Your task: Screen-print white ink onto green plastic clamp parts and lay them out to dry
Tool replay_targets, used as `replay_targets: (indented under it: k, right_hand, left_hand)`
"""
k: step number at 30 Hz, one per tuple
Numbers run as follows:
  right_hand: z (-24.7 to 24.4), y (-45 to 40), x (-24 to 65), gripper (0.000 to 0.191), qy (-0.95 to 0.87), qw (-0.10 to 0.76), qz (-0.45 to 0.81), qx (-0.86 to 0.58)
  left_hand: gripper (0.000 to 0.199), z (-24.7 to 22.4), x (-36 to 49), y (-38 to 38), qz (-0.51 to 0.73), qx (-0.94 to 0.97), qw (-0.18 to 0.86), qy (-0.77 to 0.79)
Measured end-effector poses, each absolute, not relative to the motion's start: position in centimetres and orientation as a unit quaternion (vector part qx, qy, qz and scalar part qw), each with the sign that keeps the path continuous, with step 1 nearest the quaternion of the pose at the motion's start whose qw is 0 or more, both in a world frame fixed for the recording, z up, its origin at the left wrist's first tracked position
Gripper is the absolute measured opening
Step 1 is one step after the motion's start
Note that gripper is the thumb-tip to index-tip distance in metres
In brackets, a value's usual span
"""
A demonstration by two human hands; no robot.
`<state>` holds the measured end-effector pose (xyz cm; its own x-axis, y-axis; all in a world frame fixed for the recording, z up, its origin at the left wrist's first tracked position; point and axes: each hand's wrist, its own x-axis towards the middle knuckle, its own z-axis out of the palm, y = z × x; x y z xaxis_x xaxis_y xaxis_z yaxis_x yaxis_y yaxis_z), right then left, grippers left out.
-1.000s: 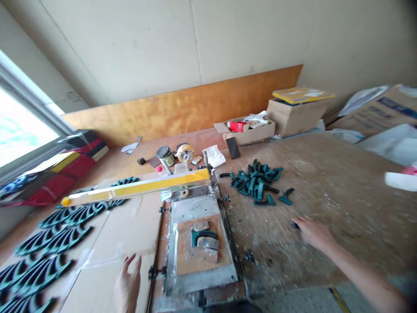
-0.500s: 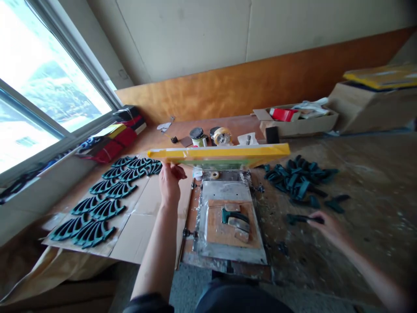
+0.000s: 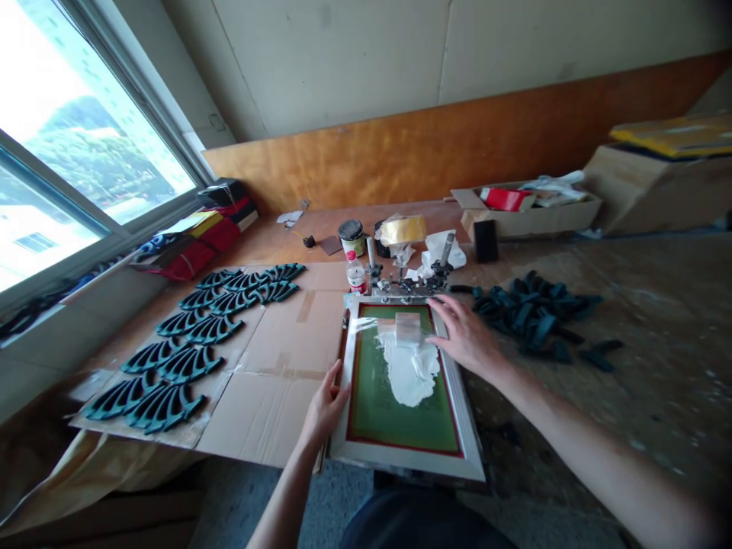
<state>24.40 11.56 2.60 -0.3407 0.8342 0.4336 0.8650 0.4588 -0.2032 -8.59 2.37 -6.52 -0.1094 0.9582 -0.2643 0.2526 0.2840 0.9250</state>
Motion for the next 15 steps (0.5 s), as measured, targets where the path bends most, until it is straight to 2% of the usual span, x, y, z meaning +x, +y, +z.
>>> replay_targets:
  k: [2, 5, 7, 12, 15]
  right_hand:
    - [3.3, 12.0, 20.6, 0.047, -0.847, 0.168, -0.049, -0.502]
    - [3.1, 12.1, 18.5, 0.02, -0.864, 0.064, 0.009, -0.499]
    - [2.7, 12.0, 18.8, 0.011, -0.856, 0.026, 0.046, -0.514]
    - [1.5, 10.9, 19.7, 0.007, -0.84, 0.048, -0.008, -0.54]
    - [0.1, 8.8, 19.3, 0.016, -0.858, 0.067, -0.023, -0.509]
  left_hand:
    - [0.073, -8.0, -8.5, 2.6, 0.356, 0.484, 0.462, 0.652]
    - [0.066, -8.7, -8.6, 2.7, 0.342, 0.499, 0.464, 0.647]
    - [0.064, -8.7, -8.6, 2.7, 0.337, 0.505, 0.471, 0.64]
    - [0.059, -8.8, -8.7, 2.7, 0.327, 0.517, 0.456, 0.646]
    - [0.058, -8.8, -8.7, 2.8, 0.326, 0.508, 0.455, 0.654]
